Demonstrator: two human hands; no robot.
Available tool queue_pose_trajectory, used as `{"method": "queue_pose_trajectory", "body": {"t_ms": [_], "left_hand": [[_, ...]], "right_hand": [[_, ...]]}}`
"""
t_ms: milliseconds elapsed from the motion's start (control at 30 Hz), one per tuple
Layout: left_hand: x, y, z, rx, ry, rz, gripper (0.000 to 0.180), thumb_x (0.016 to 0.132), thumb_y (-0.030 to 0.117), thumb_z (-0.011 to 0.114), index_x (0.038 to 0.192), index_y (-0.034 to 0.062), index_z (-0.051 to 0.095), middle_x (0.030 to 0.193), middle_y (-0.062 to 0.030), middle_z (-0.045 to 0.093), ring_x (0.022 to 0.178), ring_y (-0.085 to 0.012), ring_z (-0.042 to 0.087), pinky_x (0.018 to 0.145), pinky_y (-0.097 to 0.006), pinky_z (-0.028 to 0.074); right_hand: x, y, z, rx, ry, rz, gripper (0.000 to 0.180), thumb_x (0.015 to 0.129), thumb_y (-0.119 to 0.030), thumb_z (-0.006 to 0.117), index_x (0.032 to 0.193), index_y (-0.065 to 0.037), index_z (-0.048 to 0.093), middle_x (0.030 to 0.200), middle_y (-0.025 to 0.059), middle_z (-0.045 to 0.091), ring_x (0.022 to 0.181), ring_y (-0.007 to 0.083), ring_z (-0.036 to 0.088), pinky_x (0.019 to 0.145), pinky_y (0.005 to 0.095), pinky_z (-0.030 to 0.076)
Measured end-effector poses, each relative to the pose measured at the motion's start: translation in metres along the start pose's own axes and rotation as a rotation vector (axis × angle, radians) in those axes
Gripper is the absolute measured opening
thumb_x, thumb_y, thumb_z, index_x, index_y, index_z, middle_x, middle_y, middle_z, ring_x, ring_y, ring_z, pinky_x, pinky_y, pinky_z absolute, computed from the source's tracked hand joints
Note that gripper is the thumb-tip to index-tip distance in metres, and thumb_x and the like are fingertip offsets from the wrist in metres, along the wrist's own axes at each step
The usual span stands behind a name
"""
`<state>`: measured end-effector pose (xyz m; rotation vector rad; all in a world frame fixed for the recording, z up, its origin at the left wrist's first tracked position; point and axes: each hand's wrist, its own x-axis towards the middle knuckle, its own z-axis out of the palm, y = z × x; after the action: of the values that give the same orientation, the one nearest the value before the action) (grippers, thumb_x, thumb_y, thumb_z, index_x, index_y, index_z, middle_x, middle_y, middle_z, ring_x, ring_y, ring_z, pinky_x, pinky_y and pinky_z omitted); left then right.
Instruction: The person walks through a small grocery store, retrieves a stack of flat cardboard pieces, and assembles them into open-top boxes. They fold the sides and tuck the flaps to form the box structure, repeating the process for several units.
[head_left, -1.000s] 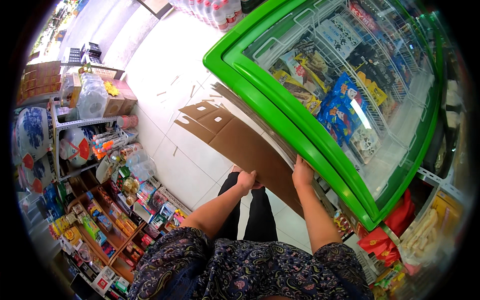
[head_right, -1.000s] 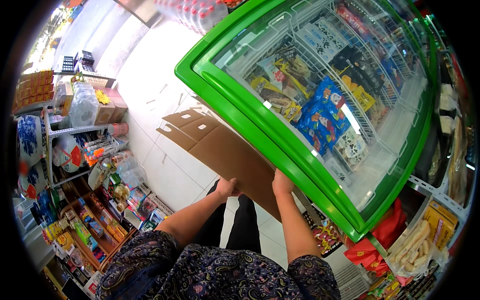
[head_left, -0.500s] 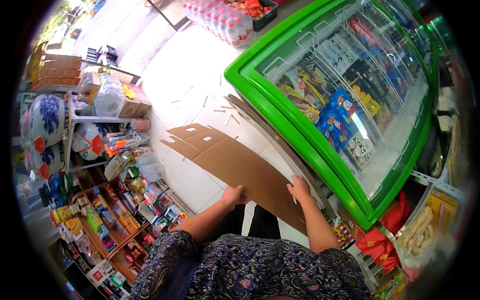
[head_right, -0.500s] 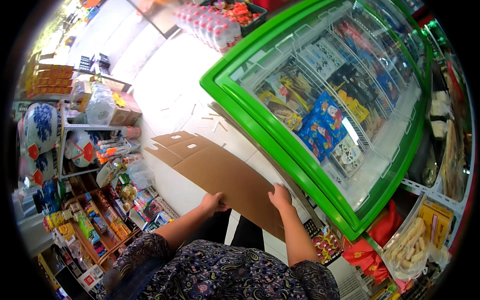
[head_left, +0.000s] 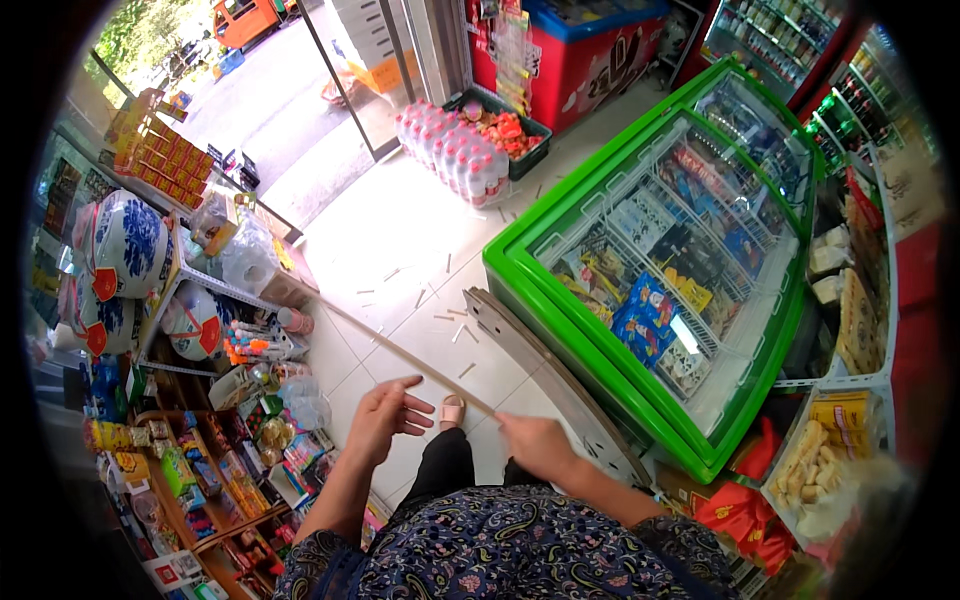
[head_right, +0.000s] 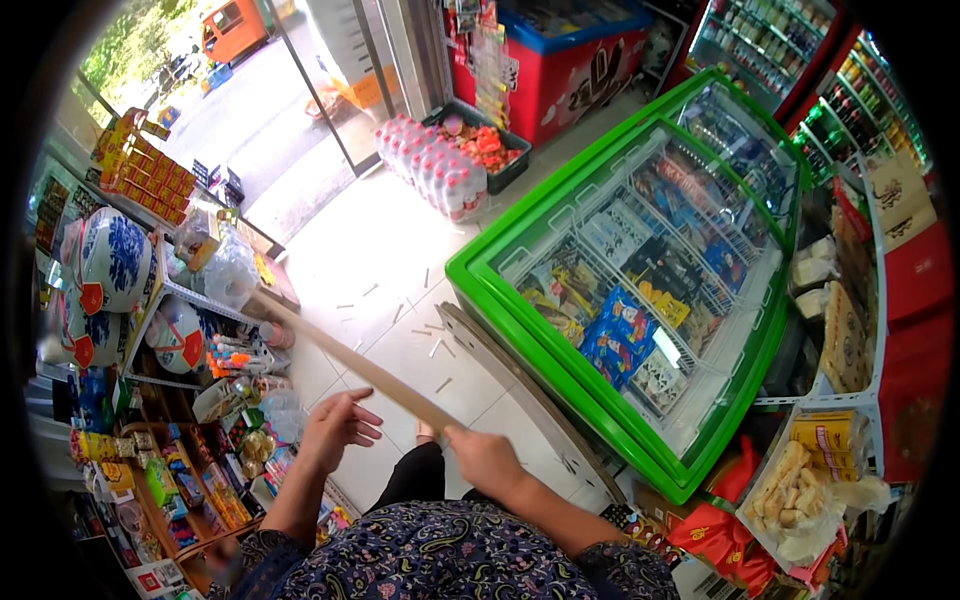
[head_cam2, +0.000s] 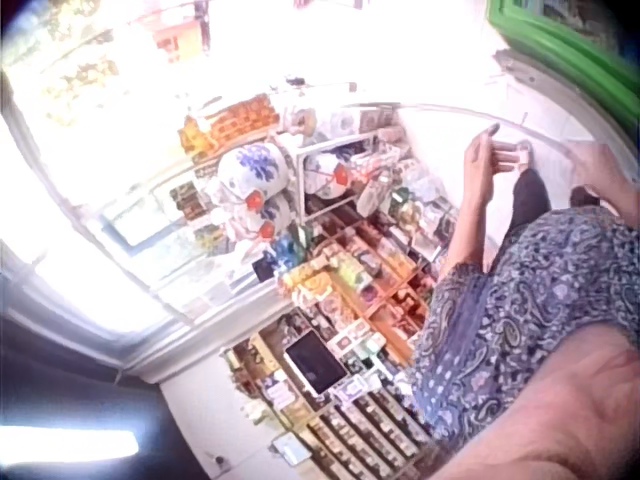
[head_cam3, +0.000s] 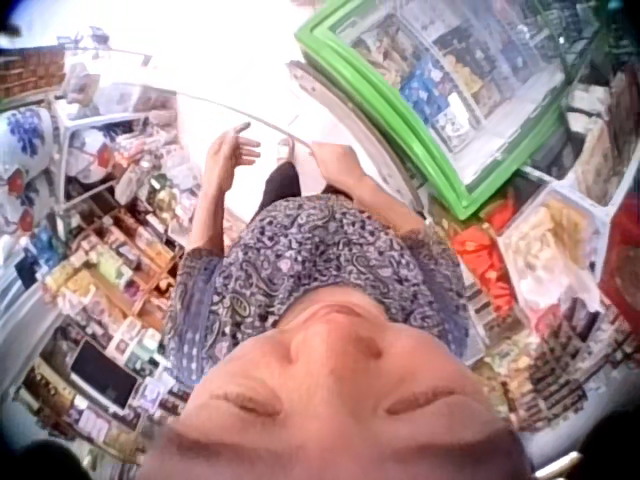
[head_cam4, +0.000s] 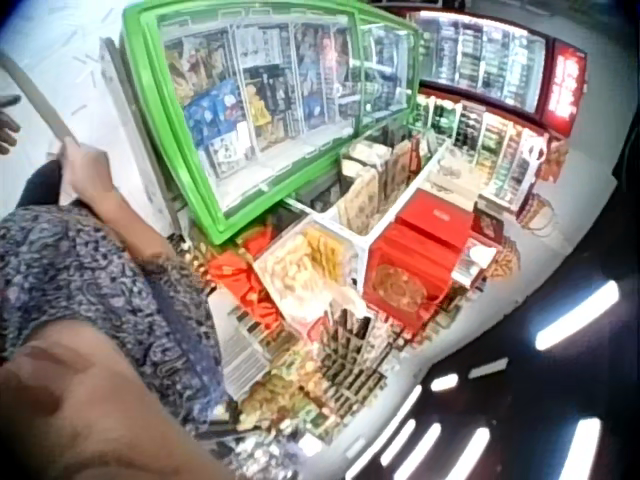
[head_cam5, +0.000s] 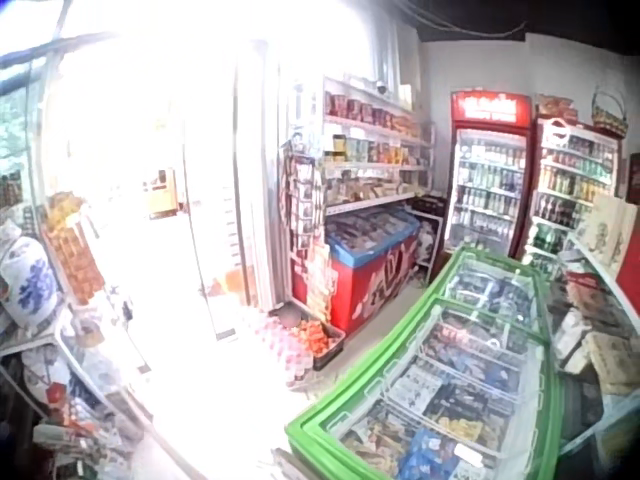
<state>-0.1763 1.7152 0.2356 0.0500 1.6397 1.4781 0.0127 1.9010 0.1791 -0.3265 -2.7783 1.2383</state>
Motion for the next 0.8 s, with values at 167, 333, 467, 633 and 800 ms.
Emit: {"method": "queue_pose_trajectory", "body": {"t_ms": [167,333,467,633,800], "left_hand": [[0.031,0.035,-0.105,-0.076,-0.055,0.112,0.044,0.100,0.035,0.047,0.125,0.0012,0.054,0.091,-0.0119,0.068,0.076,-0.0198,0.068,0.064,-0.029,0.056],[0.091,0.041,-0.208,-0.268,0.074,0.045,0.042,0.098,0.033,0.049,0.125,0.0021,0.052,0.103,-0.0125,0.066,0.085,-0.0222,0.068,0.070,-0.031,0.057],[0.160,0.102,-0.224,-0.218,-0.176,0.090,0.049,0.097,0.038,0.050,0.132,0.0035,0.047,0.117,-0.0160,0.061,0.094,-0.0271,0.066,0.076,-0.035,0.056],[0.277,0.208,-0.195,-0.336,-0.562,0.161,0.069,0.096,0.053,0.044,0.149,0.0121,0.026,0.141,-0.0198,0.042,0.115,-0.0344,0.056,0.093,-0.043,0.049],[0.361,0.300,-0.139,-0.864,-0.634,0.174,0.084,0.087,0.072,0.042,0.150,0.0209,0.021,0.149,-0.0180,0.030,0.131,-0.0336,0.041,0.100,-0.050,0.042]], "right_hand": [[0.078,-0.073,-0.128,-0.009,0.073,0.042,0.015,0.085,-0.016,0.064,0.086,-0.002,0.059,0.070,0.0182,0.058,0.061,0.0322,0.058,0.056,0.0383,0.045],[0.128,-0.182,-0.231,-0.115,0.353,0.022,0.014,0.082,-0.011,0.067,0.084,0.002,0.064,0.065,0.0048,0.054,0.062,0.0097,0.050,0.057,0.0285,0.041],[0.152,-0.256,-0.285,-0.146,0.583,-0.060,0.014,0.087,-0.010,0.065,0.093,0.002,0.064,0.082,-0.0023,0.061,0.074,0.0055,0.052,0.067,0.0223,0.042],[0.181,-0.297,-0.338,-0.216,0.700,-0.251,0.026,0.091,-0.013,0.064,0.113,0.001,0.063,0.095,-0.0011,0.064,0.089,0.0056,0.056,0.082,0.0215,0.043],[0.188,-0.311,-0.387,-0.393,0.564,-0.175,0.028,0.088,-0.019,0.065,0.105,0.003,0.065,0.086,-0.0021,0.062,0.079,0.0061,0.052,0.072,0.0227,0.041]]}}
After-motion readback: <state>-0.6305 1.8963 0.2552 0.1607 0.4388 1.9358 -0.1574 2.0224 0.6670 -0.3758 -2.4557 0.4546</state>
